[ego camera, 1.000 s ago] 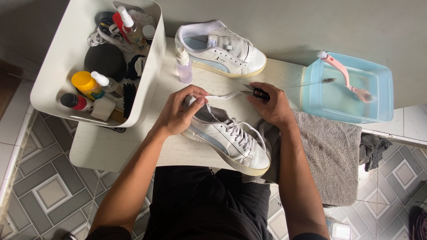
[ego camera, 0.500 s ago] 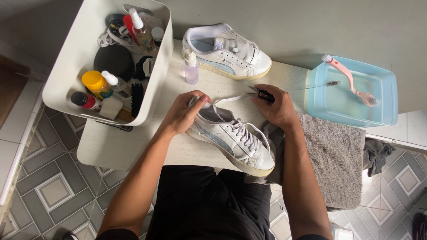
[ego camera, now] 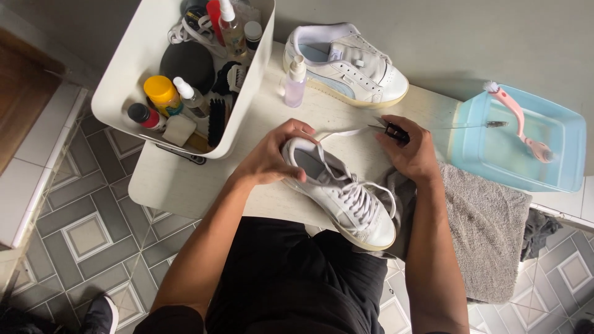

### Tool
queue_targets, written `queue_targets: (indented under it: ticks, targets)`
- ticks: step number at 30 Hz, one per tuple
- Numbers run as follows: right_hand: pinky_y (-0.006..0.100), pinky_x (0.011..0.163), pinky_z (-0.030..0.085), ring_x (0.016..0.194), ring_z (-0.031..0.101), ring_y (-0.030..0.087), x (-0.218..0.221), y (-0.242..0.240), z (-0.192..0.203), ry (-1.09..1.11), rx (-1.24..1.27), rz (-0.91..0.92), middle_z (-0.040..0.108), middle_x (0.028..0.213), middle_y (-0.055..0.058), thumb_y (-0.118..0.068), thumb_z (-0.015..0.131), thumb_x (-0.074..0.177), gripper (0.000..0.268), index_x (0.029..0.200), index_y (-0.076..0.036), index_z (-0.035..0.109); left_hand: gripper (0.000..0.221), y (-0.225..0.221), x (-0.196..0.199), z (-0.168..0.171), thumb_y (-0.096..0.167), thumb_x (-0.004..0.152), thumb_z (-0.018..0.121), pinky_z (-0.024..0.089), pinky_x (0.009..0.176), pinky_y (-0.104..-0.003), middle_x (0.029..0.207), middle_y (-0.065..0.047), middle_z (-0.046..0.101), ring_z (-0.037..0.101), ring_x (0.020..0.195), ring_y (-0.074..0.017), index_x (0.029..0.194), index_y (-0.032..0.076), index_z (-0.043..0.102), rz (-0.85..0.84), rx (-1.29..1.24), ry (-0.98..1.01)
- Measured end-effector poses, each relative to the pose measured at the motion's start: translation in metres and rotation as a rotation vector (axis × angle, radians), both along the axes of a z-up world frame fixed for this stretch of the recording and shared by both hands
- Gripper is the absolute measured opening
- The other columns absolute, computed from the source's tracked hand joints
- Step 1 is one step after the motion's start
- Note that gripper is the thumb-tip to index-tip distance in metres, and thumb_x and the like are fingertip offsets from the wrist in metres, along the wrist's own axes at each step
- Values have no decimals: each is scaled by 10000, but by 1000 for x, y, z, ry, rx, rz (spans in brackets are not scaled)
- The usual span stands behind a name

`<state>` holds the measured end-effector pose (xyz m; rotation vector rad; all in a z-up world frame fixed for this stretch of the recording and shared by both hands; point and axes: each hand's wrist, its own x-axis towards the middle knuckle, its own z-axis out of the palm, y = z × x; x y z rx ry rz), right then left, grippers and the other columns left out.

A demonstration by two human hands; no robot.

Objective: Threading shoelaces through the eyelets of a white sneaker using hands and a small metal tool.

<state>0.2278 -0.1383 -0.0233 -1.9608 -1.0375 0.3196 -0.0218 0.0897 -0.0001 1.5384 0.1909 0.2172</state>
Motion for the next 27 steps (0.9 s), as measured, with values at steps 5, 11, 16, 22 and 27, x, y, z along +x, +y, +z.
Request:
queue_targets:
  ticks: [5, 11, 16, 22, 27]
  targets:
    - [400, 681, 550, 809, 671, 311, 0, 4, 8, 1, -15, -22, 684, 903, 202, -220, 827, 914, 415, 1266, -27, 724, 1068, -17, -15, 18, 425, 392, 997, 480, 1068, -498, 1213, -192, 707, 640, 1194, -367, 1308, 78, 571, -80, 186, -15]
    - [371, 698, 552, 849, 673, 284, 0, -4, -4, 32, -34, -30, 681, 917, 188, -233, 822, 930, 418, 1287, -43, 716, 1037, -21, -20, 11, 352, 419, 1019, 500, 1033, -503, 1183, -184, 714, 667, 1152, -383, 1312, 76, 569, -132, 247, -57]
    - [394, 679, 554, 799, 671, 302, -4, 1, 10, 24, -34, -50, 695, 901, 202, -246, 828, 895, 427, 1263, -54, 728, 1000, -20, -19, 12, 370, 414, 1029, 527, 980, -456, 1134, -141, 739, 696, 1106, -310, 1289, 104, 625, -97, 238, -98]
    - [404, 686, 571, 835, 705, 327, -6, -2, 11, 48, -33, -24, 713, 930, 219, -256, 820, 897, 426, 1267, -65, 731, 900, -30, -34, 45, 279, 432, 1053, 515, 1013, -432, 1131, -142, 728, 683, 1110, -316, 1208, 34, 670, 26, 303, -304]
    - [457, 687, 573, 837, 713, 402, -10, 3, 20, 21, -30, -33, 714, 942, 280, -230, 807, 910, 415, 1254, -11, 726, 923, -32, -50, 82, 342, 435, 1045, 540, 981, -461, 1110, -128, 742, 708, 1073, -318, 1226, 42, 675, 88, 357, -302]
